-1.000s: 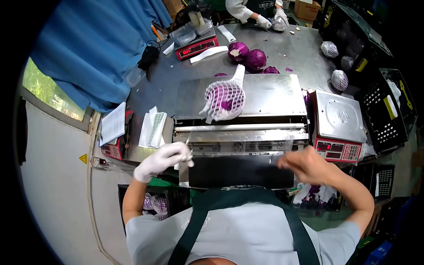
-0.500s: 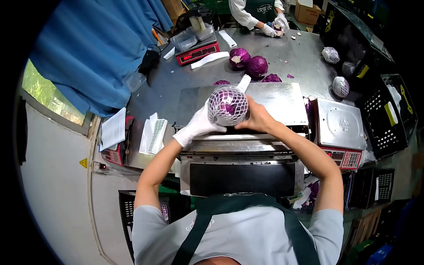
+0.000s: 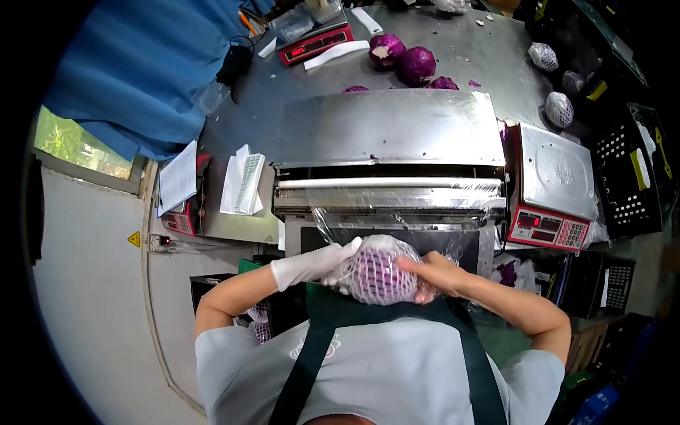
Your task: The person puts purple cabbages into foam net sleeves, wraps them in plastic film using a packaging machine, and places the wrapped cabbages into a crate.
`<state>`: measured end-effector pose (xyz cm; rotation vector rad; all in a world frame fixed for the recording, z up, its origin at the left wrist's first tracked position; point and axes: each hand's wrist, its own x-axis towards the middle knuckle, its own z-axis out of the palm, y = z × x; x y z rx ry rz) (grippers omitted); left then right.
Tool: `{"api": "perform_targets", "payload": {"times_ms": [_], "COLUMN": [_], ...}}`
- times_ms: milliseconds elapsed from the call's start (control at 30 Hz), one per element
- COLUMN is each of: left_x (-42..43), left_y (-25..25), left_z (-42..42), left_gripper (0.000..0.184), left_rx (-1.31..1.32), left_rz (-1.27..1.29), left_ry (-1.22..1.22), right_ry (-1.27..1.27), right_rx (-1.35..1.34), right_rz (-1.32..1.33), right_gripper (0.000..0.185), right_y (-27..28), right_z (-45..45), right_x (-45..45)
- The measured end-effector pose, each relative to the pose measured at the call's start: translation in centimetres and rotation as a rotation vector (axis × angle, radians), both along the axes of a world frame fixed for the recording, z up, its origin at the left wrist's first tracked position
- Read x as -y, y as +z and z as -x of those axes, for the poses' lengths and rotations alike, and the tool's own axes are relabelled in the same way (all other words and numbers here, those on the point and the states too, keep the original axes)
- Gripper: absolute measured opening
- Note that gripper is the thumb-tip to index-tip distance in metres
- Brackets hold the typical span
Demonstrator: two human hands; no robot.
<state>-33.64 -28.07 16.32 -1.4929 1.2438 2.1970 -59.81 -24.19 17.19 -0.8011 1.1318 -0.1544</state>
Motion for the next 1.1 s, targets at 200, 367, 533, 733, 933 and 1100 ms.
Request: {"api": "perform_targets", "payload": {"times_ms": [200, 367, 533, 733, 933, 1100], "left_x": [-1.3, -5.8, -6.2, -2.0, -3.3, -4.1], "left_y": [-0.3, 0.1, -2.9, -8.0, -8.7, -8.5], "left_z": [-0.5, -3.6, -3.2, -1.7, 5.1, 5.2], "left_gripper": [0.079, 0.080, 0.018, 0.015, 0.016, 0.036], "left_rx": [0.084, 0.129, 0.265, 0.596, 0.290, -0.868], "left_rz": [0.033, 0.322, 1.250, 1.962, 1.820, 0.716], "left_ry": [0.027, -0.017, 0.369, -0.164, 0.058, 0.640], "right_ry": [0.067, -0.233, -0.610, -0.240, -0.063, -0.172], "right_rx": [-0.134, -0.131, -0.350, -0.944, -0.913, -0.495], "right_rz": [0.583, 0.984, 0.910, 1.565, 1.687, 1.766], "right_gripper": [0.049, 0.028, 0.038, 0.032, 0.016, 0.020], "right_y": [-4.4, -3.8, -4.2, -9.1, -10.7, -8.7], "right_z": [1.9, 1.4, 1.2, 1.6, 0.6, -2.0], "right_x": [-4.1, -8.5, -4.8, -1.5, -1.6, -2.7]}}
